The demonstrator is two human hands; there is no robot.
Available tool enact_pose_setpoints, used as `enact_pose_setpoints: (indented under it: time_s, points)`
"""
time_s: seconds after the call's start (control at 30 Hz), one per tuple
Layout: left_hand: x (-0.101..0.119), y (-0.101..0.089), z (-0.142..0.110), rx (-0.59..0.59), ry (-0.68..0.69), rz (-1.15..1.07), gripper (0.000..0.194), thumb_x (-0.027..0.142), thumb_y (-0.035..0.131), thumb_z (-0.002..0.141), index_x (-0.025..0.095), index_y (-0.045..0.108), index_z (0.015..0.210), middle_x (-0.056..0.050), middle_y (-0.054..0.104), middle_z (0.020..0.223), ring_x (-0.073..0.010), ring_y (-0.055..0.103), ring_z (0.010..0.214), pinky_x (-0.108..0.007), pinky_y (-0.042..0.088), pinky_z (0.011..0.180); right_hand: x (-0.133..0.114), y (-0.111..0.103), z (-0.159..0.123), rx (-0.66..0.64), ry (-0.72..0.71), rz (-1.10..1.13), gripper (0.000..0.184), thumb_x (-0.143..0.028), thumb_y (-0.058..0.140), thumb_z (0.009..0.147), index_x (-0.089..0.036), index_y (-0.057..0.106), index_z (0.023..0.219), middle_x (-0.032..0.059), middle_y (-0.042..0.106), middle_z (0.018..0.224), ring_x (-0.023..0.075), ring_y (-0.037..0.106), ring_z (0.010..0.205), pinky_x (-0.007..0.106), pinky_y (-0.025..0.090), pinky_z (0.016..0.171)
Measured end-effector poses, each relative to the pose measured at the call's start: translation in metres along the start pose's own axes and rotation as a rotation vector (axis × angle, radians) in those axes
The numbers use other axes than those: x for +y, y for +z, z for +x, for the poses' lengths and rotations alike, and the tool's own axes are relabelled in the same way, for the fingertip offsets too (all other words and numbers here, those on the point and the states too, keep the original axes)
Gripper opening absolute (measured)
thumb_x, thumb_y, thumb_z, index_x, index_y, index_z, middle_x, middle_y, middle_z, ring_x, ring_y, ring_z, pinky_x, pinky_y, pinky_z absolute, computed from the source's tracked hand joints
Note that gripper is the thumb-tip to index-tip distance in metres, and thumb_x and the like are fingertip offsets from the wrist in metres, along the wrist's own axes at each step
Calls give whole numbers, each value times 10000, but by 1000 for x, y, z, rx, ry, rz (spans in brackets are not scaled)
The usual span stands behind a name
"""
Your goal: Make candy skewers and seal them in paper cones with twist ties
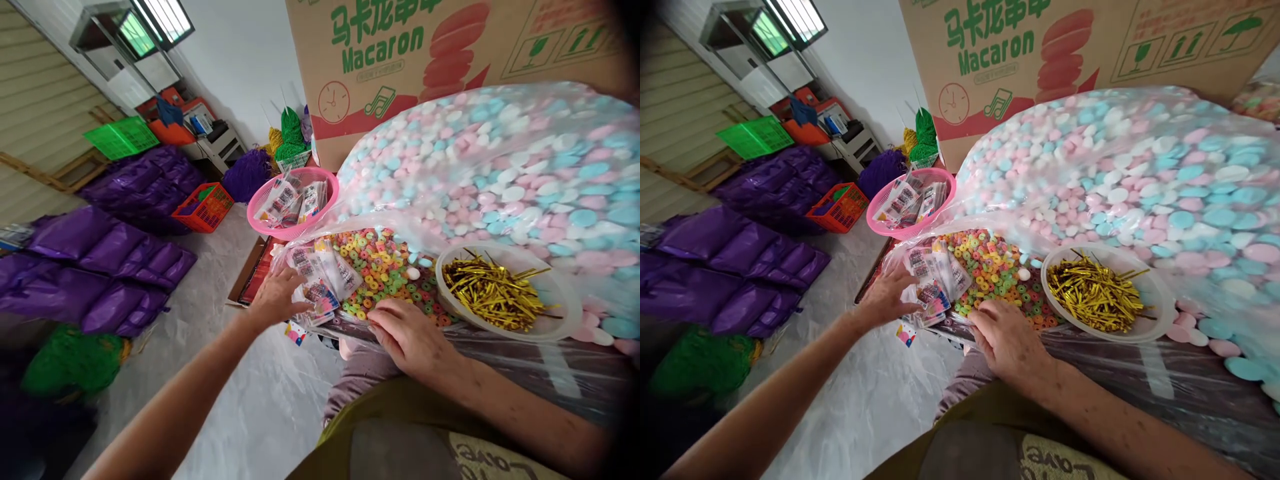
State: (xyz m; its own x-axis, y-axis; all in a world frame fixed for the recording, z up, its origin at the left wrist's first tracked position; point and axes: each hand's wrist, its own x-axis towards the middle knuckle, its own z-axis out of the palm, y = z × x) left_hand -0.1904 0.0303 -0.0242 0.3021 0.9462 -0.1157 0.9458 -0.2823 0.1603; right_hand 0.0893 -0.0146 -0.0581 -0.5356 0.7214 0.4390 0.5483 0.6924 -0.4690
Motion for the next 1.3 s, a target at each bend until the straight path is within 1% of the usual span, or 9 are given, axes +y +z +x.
enact_pose_setpoints:
  time_s: [0.1, 0.23, 0.47, 0.63, 0.73, 0.87, 1.0, 1.13, 1.3]
  points:
    - [17, 26, -34, 2, -467, -65, 740, 598, 699, 627, 209, 487, 1221, -115, 671, 1012, -303, 621, 970, -391, 444, 813, -5, 6, 5, -28, -24, 5, 164, -139, 461, 871, -160, 623, 861, 92, 604, 872, 198, 576, 832, 348, 491, 749]
    - [26, 56, -51, 159, -672, -371, 705, 392, 792, 554, 218, 513, 1177, -94, 688, 1009, -295, 627, 967, -389, 421, 828, -8, 6, 9, -21, -30, 39, 174, -136, 448, 881, -154, 621, 874, 95, 607, 859, 195, 587, 822, 346, 501, 741]
    - [38, 37, -44, 487, -615, -943, 322, 449, 677, 641, 211, 623, 852, -7, 695, 757, -181, 649, 717, -298, 484, 669, -6, -2, -6, 10, 180, 301, 174, -230, 457, 898, -171, 619, 919, 82, 635, 880, 171, 611, 793, 311, 519, 704]
    - [129, 35, -13, 535, -547, -1868, 296, 397, 762, 585, 213, 639, 781, -6, 682, 801, -135, 635, 699, -256, 479, 624, -9, -6, 0, -6, 480, 810, 484, -470, 580, 794, -152, 533, 1156, 78, 651, 929, 166, 617, 750, 275, 513, 613]
    - [179, 51, 6, 437, -504, -2107, 271, 335, 791, 573, 215, 655, 774, -3, 675, 826, -141, 637, 795, -262, 489, 737, -2, -16, 1, 101, 570, 868, 301, -420, 576, 791, -158, 600, 938, 35, 630, 789, 150, 595, 720, 266, 495, 650]
    - [193, 49, 14, 369, -382, -1941, 303, 413, 720, 696, 179, 647, 875, -59, 671, 948, -191, 630, 906, -331, 481, 828, 18, -42, -17, 195, 646, 697, 215, -384, 499, 839, -181, 562, 803, -9, 551, 660, 121, 516, 597, 237, 436, 560]
    - [172, 17, 9, 880, -140, -1087, 723, 478, 782, 599, 217, 526, 1223, -96, 537, 1288, -236, 500, 1176, -368, 413, 956, 27, -72, -36, 65, 482, 366, 140, -248, 438, 863, -187, 533, 780, -4, 541, 661, 116, 484, 592, 235, 386, 565]
    - [175, 0, 6, 237, 264, -763, 344, 452, 761, 641, 210, 687, 874, -57, 692, 981, -224, 605, 944, -363, 458, 857, 19, -98, -41, 24, 293, 278, 148, -203, 441, 860, -183, 536, 749, 13, 557, 690, 125, 502, 656, 245, 387, 626]
    - [198, 5, 11, -150, 121, -1003, 233, 369, 616, 796, 154, 663, 721, -8, 642, 641, -113, 539, 595, -216, 414, 573, 18, -116, -50, -1, 450, 491, 171, -301, 587, 809, -176, 549, 919, 18, 581, 841, 116, 516, 729, 214, 411, 627]
